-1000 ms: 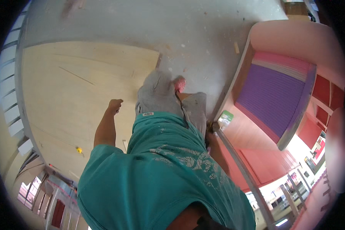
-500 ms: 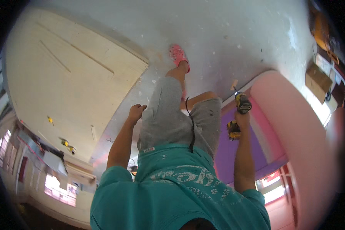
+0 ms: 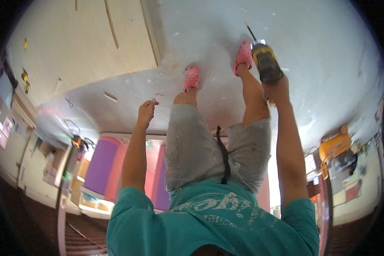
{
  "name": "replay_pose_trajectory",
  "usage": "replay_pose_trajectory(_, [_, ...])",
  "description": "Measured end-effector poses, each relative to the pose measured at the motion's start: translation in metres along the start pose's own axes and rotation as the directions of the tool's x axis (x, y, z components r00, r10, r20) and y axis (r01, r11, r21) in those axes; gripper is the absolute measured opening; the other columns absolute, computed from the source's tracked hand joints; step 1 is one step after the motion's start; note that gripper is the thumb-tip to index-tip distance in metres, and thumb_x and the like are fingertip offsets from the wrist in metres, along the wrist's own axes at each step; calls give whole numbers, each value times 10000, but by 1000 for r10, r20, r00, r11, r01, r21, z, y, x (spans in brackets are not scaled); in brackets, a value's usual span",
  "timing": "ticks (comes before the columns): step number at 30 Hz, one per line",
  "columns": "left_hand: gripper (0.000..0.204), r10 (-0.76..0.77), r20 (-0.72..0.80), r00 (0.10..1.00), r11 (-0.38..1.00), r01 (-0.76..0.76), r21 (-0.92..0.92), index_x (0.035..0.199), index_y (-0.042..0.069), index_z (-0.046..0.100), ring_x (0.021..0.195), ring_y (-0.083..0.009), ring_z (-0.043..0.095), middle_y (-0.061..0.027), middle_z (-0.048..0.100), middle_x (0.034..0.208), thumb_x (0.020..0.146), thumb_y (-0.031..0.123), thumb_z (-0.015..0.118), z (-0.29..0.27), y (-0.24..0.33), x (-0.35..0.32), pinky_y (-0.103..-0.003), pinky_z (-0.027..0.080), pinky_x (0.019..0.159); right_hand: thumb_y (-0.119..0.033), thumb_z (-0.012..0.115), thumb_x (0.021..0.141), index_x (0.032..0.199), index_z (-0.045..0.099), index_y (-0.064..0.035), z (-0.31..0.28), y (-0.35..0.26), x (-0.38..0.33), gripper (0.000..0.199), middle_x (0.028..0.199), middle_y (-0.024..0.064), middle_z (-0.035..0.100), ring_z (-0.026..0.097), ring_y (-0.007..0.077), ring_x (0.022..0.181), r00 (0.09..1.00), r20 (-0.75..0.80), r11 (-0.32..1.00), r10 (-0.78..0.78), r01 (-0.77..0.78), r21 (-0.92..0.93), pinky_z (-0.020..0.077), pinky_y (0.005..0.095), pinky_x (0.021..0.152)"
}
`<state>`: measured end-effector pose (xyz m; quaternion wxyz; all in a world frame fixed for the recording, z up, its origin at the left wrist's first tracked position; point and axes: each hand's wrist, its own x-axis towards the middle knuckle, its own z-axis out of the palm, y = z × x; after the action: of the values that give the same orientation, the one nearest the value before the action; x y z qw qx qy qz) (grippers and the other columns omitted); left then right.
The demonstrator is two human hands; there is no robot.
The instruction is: Drill holes and drive screws into wood boards using a power drill.
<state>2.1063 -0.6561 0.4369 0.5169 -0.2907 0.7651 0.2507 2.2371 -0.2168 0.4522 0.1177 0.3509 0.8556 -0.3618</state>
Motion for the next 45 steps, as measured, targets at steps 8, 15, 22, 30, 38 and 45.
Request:
replay_pose_trajectory(8, [414,60,-474,878,980,-142,-139,954,-1,645,507,-116,452,-34,560,652,768,369,628,105,-69,172,-257,389,478,-235,588,685,862,607,-65,128,-54,175,246,816,165,628,593,351,809,916,360,984,-178,175,40,481,397,687])
replay_pose_trajectory(15, [417,118,-846,520,990,-124,62,971,-3,633,646,-260,553,-148,582,692,737,342,649,132,-71,278,-347,434,630,-62,584,644,825,571,12,290,-33,155,196,666,51,546,532,150,567,708,694,795,-127,-346,498,445,278,522])
replay_pose_trajectory(22, [248,217,-954,205,911,-395,122,774,12,644,569,-228,524,-102,543,619,710,249,685,134,-64,301,-340,412,535,-7,560,616,714,531,-8,348,-4,130,101,574,75,533,524,180,446,480,853,565,-203,-655,503,433,290,414])
replay_pose_trajectory(30, [177,211,-976,62,840,-522,148,695,30,615,569,-242,533,-96,549,621,704,193,683,138,-71,307,-354,424,540,-28,543,637,761,534,-8,353,-9,116,126,548,70,521,505,180,415,471,852,648,-227,-580,494,438,298,401])
replay_pose_trajectory(38, [193,151,-988,-34,835,-531,146,667,29,586,601,-258,551,-101,569,647,719,196,667,146,-56,321,-355,433,563,-95,504,676,939,521,-40,350,-6,123,270,608,50,492,499,176,510,338,924,657,-178,-658,368,454,334,480])
replay_pose_trajectory(45, [143,126,-990,-67,846,-514,142,689,39,593,642,-275,559,-110,576,672,715,170,643,147,-50,334,-381,435,584,-125,478,673,993,500,-44,357,-4,124,331,638,51,485,480,187,561,254,945,619,-206,-714,327,438,355,568])
